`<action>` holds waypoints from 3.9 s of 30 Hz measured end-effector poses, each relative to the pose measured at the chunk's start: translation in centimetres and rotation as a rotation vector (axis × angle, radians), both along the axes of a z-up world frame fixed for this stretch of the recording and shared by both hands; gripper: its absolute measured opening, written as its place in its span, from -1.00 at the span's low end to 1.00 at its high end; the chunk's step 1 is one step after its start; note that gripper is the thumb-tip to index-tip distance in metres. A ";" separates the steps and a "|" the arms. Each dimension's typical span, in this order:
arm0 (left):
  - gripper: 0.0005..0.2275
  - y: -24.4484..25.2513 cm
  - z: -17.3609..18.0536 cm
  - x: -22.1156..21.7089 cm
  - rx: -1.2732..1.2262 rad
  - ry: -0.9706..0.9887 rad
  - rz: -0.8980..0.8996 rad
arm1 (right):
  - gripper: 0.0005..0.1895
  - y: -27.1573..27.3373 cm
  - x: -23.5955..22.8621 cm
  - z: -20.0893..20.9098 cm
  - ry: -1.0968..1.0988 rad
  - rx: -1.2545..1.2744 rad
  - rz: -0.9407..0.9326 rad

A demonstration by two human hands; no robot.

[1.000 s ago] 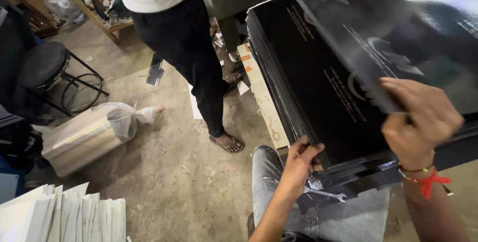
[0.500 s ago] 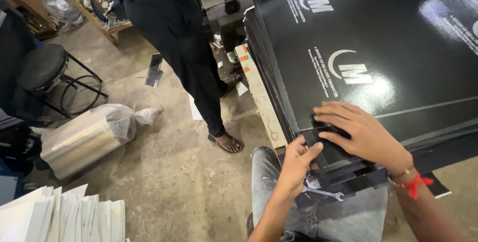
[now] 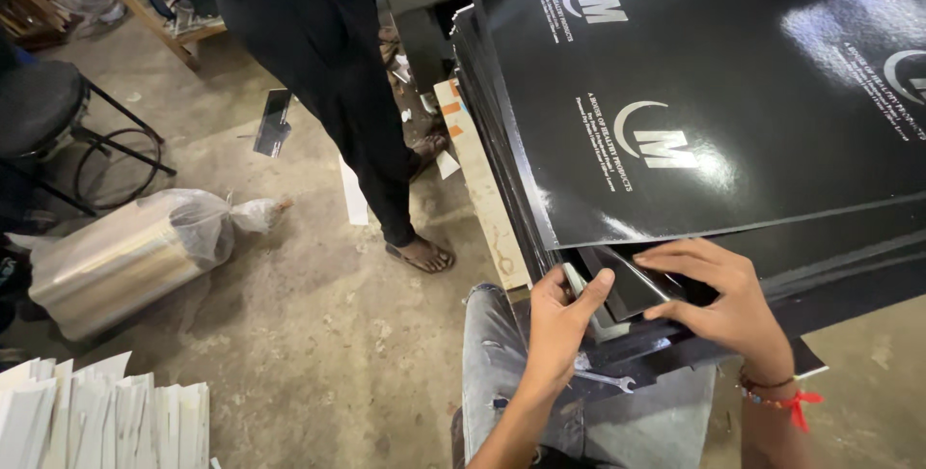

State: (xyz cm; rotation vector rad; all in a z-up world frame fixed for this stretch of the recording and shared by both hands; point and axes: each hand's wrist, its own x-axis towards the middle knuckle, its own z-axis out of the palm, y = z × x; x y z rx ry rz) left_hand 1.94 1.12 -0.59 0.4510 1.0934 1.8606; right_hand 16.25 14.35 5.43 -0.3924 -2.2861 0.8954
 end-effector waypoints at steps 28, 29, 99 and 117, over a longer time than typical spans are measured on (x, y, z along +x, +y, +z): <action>-0.68 -1.4 0.0 -3.4 0.072 -0.424 -0.366 | -0.72 0.3 0.5 -2.7 0.015 -0.196 -0.218; -0.68 -1.4 -0.1 -3.3 0.083 -0.410 -0.366 | -0.72 0.2 0.5 -2.8 0.028 -0.215 -0.211; -0.71 -1.6 -2.1 -2.7 -0.093 0.000 -0.380 | -0.83 -1.9 0.2 -1.0 0.053 0.126 -0.188; -0.74 -1.8 -0.8 -2.4 -0.043 0.056 -0.319 | -0.78 -0.3 -2.2 7.7 0.236 0.633 -0.193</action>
